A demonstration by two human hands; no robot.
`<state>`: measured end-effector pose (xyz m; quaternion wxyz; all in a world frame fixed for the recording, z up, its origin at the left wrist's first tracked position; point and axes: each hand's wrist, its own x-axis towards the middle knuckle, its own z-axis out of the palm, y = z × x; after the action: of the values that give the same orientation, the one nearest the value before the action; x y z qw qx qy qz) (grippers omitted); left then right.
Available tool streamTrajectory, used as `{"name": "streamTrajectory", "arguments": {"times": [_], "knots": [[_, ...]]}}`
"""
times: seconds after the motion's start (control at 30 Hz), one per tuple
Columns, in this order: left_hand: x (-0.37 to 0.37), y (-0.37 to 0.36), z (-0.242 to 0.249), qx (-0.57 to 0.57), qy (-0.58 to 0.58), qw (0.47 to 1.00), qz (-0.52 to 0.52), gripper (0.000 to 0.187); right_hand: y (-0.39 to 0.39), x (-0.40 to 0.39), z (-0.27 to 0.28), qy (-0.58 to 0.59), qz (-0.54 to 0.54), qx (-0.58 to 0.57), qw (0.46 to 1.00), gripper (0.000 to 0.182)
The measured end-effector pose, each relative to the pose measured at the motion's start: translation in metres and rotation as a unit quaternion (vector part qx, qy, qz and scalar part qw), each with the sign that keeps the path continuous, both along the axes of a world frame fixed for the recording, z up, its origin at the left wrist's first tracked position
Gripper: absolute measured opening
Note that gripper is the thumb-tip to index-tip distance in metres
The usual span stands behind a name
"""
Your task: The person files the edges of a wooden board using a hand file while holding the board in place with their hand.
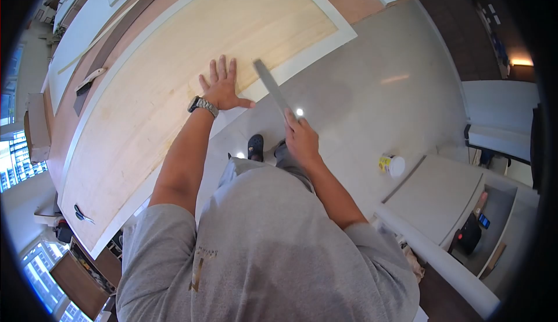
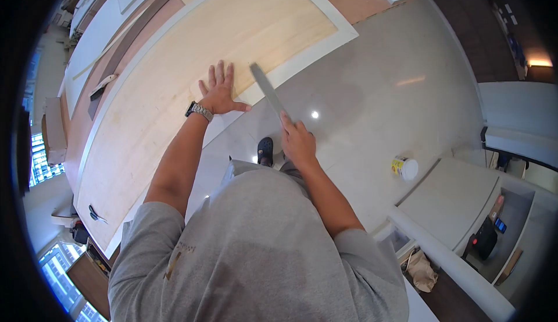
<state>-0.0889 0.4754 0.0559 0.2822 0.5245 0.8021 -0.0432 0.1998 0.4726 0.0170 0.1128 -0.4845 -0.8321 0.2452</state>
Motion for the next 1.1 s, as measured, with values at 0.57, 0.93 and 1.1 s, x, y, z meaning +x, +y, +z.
{"name": "streamTrajectory", "arguments": {"times": [0.57, 0.93, 1.1], "knots": [[0.002, -0.002, 0.000, 0.003, 0.008, 1.000, -0.004, 0.157, 0.053, -0.044, 0.004, 0.008, -0.002, 0.043, 0.999, 0.037], [0.034, 0.025, -0.007, 0.087, 0.024, 0.996, 0.024, 0.142, 0.019, 0.029, 0.002, 0.076, -0.098, -0.017, 0.992, 0.039], [0.036, 0.071, -0.026, 0.129, 0.006, 0.986, 0.105, 0.136, 0.021, 0.038, 0.006, 0.089, -0.125, -0.021, 0.988, 0.041]]}}
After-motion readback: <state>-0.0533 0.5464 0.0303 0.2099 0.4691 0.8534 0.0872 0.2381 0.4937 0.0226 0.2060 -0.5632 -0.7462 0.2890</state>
